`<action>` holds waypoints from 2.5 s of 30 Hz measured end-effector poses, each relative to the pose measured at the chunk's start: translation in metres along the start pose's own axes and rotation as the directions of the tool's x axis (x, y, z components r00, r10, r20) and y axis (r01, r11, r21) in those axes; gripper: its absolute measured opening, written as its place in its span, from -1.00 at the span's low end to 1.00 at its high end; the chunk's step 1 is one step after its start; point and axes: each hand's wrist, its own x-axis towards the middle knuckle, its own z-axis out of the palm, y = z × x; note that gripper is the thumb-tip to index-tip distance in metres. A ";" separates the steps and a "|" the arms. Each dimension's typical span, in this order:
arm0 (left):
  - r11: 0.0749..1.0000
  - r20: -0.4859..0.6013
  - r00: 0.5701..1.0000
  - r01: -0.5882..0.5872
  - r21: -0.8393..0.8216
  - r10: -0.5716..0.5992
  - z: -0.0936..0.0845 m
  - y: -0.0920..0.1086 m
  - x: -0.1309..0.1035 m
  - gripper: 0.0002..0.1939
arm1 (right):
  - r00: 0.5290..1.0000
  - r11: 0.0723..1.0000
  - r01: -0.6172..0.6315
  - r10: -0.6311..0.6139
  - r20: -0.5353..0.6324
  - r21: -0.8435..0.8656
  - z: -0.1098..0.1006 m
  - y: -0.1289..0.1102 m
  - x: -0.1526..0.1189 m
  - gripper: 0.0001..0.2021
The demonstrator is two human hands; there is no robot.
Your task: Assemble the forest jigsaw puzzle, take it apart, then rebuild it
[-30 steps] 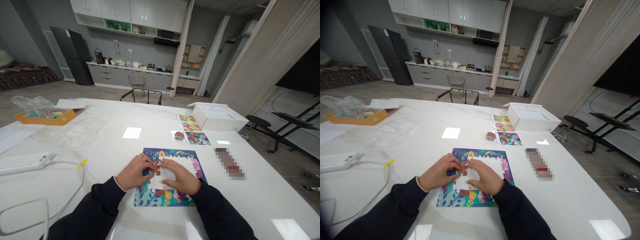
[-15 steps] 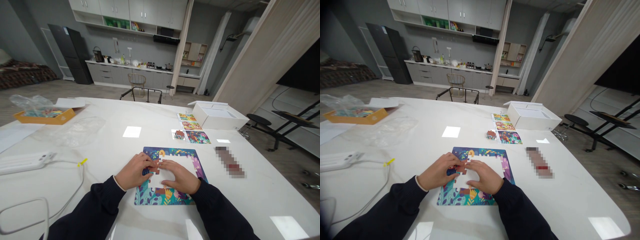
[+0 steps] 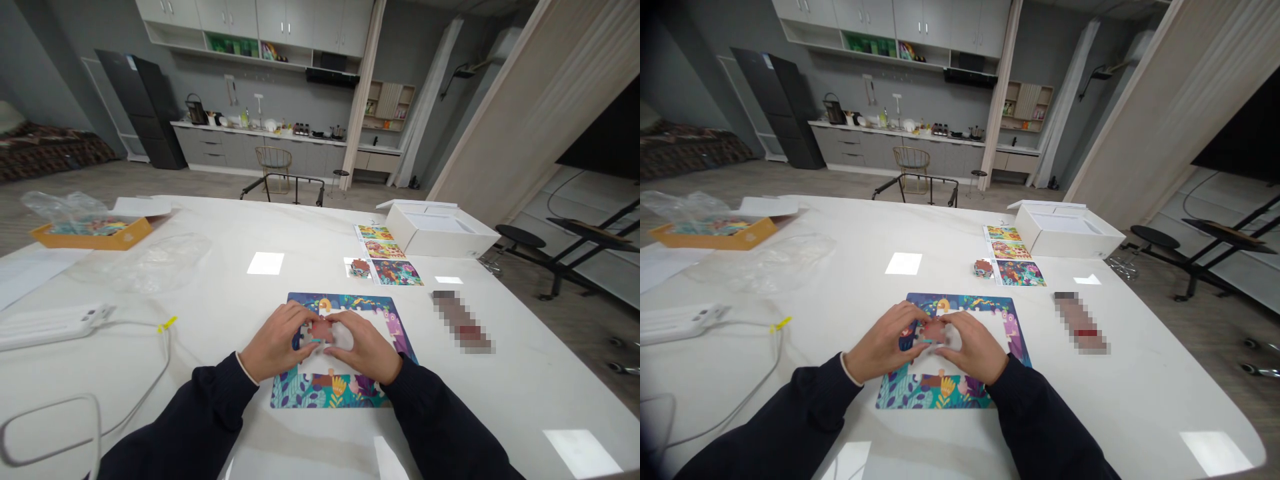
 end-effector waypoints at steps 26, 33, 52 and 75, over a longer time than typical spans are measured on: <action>0.995 0.054 0.994 0.098 0.027 -0.099 0.010 -0.009 -0.002 -0.56 | 0.967 0.953 -0.254 0.247 -0.061 -0.164 -0.002 0.020 0.001 -0.70; 0.998 0.147 0.988 0.044 0.033 -0.048 0.016 -0.011 -0.005 -0.52 | 0.962 0.944 -0.272 0.270 -0.034 -0.186 0.006 0.025 0.006 -0.72; 0.994 0.003 0.994 0.108 0.012 -0.108 0.012 -0.010 -0.003 -0.54 | 0.981 0.981 -0.194 0.193 -0.032 -0.002 -0.001 0.016 0.004 -0.65; 0.985 0.059 0.997 -0.049 -0.165 0.059 0.009 -0.016 -0.005 -0.62 | 0.971 0.915 -0.233 0.236 0.032 0.330 -0.008 -0.007 0.006 -0.73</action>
